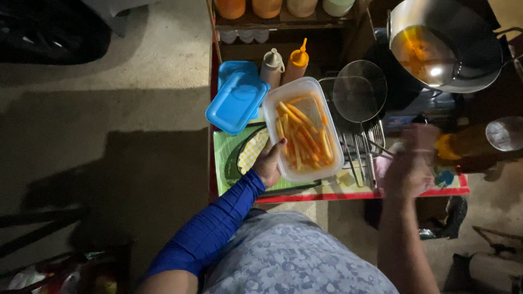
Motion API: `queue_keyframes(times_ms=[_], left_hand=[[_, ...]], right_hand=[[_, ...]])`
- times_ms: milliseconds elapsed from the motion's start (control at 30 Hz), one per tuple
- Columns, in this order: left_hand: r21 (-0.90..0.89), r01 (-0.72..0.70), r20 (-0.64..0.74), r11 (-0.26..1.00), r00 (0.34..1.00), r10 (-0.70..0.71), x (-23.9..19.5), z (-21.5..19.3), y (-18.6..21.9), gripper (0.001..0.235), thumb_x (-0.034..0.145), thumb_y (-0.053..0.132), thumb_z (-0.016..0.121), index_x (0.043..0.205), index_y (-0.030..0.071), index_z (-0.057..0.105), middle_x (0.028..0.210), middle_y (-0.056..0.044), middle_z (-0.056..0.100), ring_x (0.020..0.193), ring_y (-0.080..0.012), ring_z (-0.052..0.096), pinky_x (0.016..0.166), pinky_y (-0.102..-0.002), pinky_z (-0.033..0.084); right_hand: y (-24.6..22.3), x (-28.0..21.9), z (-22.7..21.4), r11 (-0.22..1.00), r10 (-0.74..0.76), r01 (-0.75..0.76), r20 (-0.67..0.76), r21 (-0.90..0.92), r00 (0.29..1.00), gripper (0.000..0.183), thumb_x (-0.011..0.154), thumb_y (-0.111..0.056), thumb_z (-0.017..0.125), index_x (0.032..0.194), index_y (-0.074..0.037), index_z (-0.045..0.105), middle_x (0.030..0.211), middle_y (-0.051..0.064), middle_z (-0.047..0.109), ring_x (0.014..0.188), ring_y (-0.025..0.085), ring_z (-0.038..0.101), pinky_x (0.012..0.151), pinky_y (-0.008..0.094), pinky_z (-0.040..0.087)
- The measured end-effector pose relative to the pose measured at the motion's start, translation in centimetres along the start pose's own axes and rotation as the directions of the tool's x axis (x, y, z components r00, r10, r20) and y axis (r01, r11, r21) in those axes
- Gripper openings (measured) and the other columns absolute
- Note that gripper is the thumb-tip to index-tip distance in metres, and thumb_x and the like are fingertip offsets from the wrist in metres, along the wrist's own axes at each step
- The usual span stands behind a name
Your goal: The person prepares a serving of fries by transferring them from a frying basket to a container, shaking them with seasoning, placing them into a paper-lined basket with a side of sauce, and carrying the meal toward a customer.
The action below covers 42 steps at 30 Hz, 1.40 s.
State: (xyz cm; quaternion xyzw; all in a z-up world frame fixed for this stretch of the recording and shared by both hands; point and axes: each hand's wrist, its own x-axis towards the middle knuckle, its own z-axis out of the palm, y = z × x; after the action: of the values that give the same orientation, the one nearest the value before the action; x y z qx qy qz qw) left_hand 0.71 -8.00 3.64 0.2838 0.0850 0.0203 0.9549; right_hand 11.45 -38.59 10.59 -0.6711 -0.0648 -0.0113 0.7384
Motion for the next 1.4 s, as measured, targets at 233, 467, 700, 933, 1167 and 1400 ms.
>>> queue_keyframes(times_ms=[233,467,700,933,1167,1400], left_hand=[[0.233,0.013,-0.124,0.972,0.992,0.017,0.3,-0.2,-1.2,0.069,0.109,0.044,0.064,0.16,0.003,0.046,0.15,-0.01,0.054,0.139,-0.0236,0.047,0.118,-0.043,0.037],[-0.136,0.076,-0.07,0.988,0.994,-0.087,-0.1,0.4,0.2,0.065,0.101,0.037,0.061,0.156,0.015,0.035,0.152,-0.008,0.049,0.137,-0.0273,0.05,0.113,-0.049,0.045],[0.054,-0.04,-0.127,0.998,0.991,0.046,-0.7,0.6,-3.0,0.07,0.099,0.032,0.059,0.158,0.028,0.022,0.145,-0.007,0.048,0.125,-0.0283,0.054,0.099,-0.051,0.05],[0.152,0.461,-0.314,0.874,0.861,-0.399,0.9,-3.2,3.1,0.074,0.093,0.053,0.064,0.154,0.017,0.042,0.133,-0.022,0.059,0.106,-0.0355,0.065,0.079,-0.047,0.06],[0.224,-0.09,0.307,0.97,0.952,0.017,0.9,-1.3,6.2,0.091,0.093,0.038,0.08,0.166,0.019,0.029,0.164,-0.011,0.04,0.148,-0.0286,0.044,0.121,-0.049,0.042],[0.312,-0.07,0.22,0.948,0.975,-0.001,1.4,-3.2,4.7,0.1,0.089,0.033,0.081,0.168,0.022,0.019,0.176,-0.006,0.018,0.158,-0.0291,0.027,0.124,-0.046,0.035]], right_hand=[[2.7,-0.8,3.9,0.618,0.664,-0.473,0.095,-0.629,0.742,0.067,0.116,-0.051,0.028,0.148,0.003,0.05,0.129,0.053,0.045,0.105,0.068,0.043,0.069,0.061,0.044],[2.1,-3.2,7.1,0.914,0.042,-0.215,0.448,0.344,0.893,0.091,0.105,-0.064,0.042,0.171,-0.01,0.012,0.176,0.017,0.016,0.16,0.032,0.022,0.127,0.052,0.021],[4.1,-9.1,10.4,0.893,0.309,-0.345,0.166,0.288,0.937,0.06,0.105,-0.018,0.062,0.156,-0.003,0.033,0.147,0.02,0.049,0.127,0.033,0.052,0.096,0.045,0.047],[4.0,-4.1,5.7,0.617,0.754,-0.758,0.118,0.211,0.646,0.057,0.097,-0.036,0.054,0.144,-0.004,0.045,0.135,0.021,0.059,0.116,0.039,0.061,0.088,0.056,0.054],[2.2,-2.6,4.8,0.865,0.277,-0.087,0.327,-0.494,0.904,0.05,0.097,-0.031,0.064,0.142,-0.014,0.055,0.137,0.013,0.065,0.121,0.029,0.068,0.107,0.05,0.057],[3.6,-2.2,7.1,0.807,0.405,-0.535,0.426,0.251,0.809,0.081,0.082,-0.051,0.072,0.15,-0.019,0.04,0.147,0.014,0.048,0.13,0.035,0.052,0.099,0.054,0.057]])
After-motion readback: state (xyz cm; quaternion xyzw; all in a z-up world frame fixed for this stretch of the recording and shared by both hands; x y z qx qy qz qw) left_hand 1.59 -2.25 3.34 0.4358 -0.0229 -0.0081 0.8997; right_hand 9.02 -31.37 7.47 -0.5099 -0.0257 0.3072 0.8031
